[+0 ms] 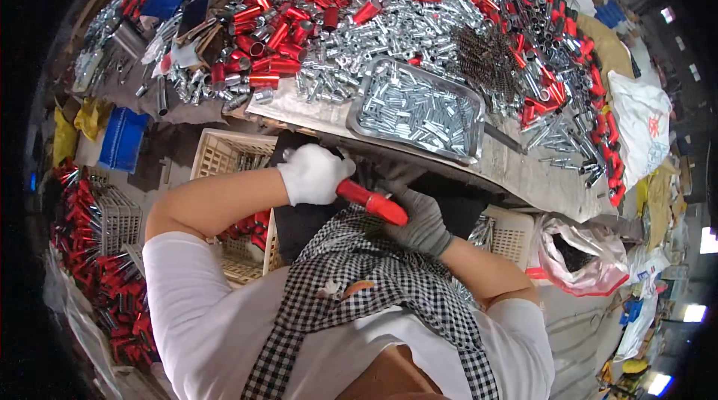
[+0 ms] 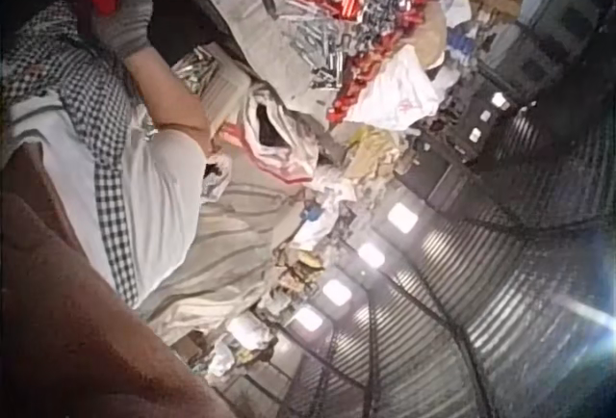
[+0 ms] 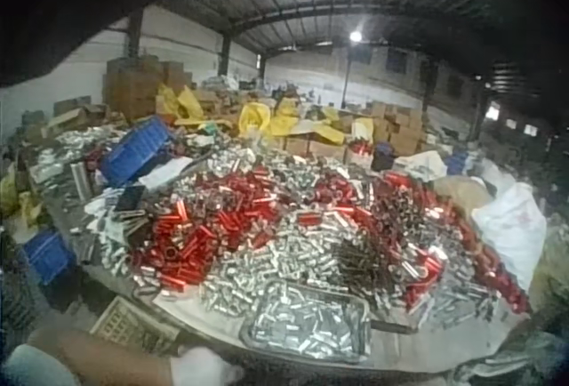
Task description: Assembling small metal sleeves or components using a manual hand press tool and sorting them.
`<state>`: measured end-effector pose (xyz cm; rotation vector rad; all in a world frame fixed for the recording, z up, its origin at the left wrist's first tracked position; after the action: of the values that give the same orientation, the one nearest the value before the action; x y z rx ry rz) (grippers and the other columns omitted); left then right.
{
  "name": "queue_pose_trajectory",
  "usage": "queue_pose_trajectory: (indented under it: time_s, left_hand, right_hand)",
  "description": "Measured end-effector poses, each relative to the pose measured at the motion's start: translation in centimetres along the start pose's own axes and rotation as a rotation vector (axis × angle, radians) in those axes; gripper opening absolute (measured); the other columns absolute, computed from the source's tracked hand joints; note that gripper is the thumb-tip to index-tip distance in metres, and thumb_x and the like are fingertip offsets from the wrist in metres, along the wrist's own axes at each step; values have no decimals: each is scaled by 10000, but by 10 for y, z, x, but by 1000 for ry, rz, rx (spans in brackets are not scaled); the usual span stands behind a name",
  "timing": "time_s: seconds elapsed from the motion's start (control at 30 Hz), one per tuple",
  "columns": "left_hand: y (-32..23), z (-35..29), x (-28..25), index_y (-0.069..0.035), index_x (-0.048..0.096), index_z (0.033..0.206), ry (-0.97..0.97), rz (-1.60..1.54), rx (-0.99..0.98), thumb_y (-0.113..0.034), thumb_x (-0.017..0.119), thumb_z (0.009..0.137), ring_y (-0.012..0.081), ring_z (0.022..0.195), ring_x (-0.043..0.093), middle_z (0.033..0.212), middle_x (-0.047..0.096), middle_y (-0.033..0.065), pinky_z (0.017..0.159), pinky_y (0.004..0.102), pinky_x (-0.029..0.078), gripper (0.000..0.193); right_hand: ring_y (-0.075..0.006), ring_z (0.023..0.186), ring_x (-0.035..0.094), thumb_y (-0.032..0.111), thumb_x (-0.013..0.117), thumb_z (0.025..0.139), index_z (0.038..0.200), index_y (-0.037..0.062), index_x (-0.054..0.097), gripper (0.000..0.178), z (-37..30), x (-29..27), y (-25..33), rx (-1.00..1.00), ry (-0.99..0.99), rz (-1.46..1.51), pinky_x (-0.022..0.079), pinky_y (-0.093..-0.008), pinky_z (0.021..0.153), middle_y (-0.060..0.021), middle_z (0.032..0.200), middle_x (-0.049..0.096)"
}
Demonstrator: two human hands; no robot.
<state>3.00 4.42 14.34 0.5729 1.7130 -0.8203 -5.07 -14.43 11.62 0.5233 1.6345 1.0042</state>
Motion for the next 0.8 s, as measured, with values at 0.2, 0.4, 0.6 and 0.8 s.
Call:
queue_pose_trajectory:
  time_s: [0.2,0.4,0.6,0.8]
  left_hand:
    - [27,-23,-75,-40,623,901,-950,28,129,-46,637,684,333,824,572,869,583,132,765,387,463,217]
    - [43,-10,-69,31,430,1317,-1005,-1749,-111,-162,563,951,216,780,646,992,620,142,713,288,537,434]
    - [42,-18,-44,32,486,1195,-317,-1729,-48,-243,495,934,156,487,542,660,569,68,453,252,430,379]
    - [23,-6,-15,22,572,1071,50,-1585,-66,-100,572,861,120,579,569,765,614,50,553,245,457,243]
  right_hand:
    - [-270,1022,669,133,793,695,1345,20,454,741,15,-4,36,-290,-170,32,530,-341,893,-145,1138,659]
    - [-382,887,629,290,826,678,1378,-19,411,871,55,11,92,-702,-72,-131,521,-428,796,-198,1022,623]
    - [-366,986,647,395,754,751,1250,22,552,655,145,-80,70,117,-93,-384,515,-420,866,-220,1041,668]
    - [-362,970,651,441,798,648,1131,16,587,678,235,-105,-6,275,-186,-593,512,-426,873,-212,1016,672]
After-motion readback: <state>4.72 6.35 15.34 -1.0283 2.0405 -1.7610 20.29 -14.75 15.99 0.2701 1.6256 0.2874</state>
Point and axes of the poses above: each hand's wrist, its own z-axis towards the middle knuckle, its own x-axis out of the palm, y = z × x, the point moved 4 cm from there along z, towards the middle knuckle
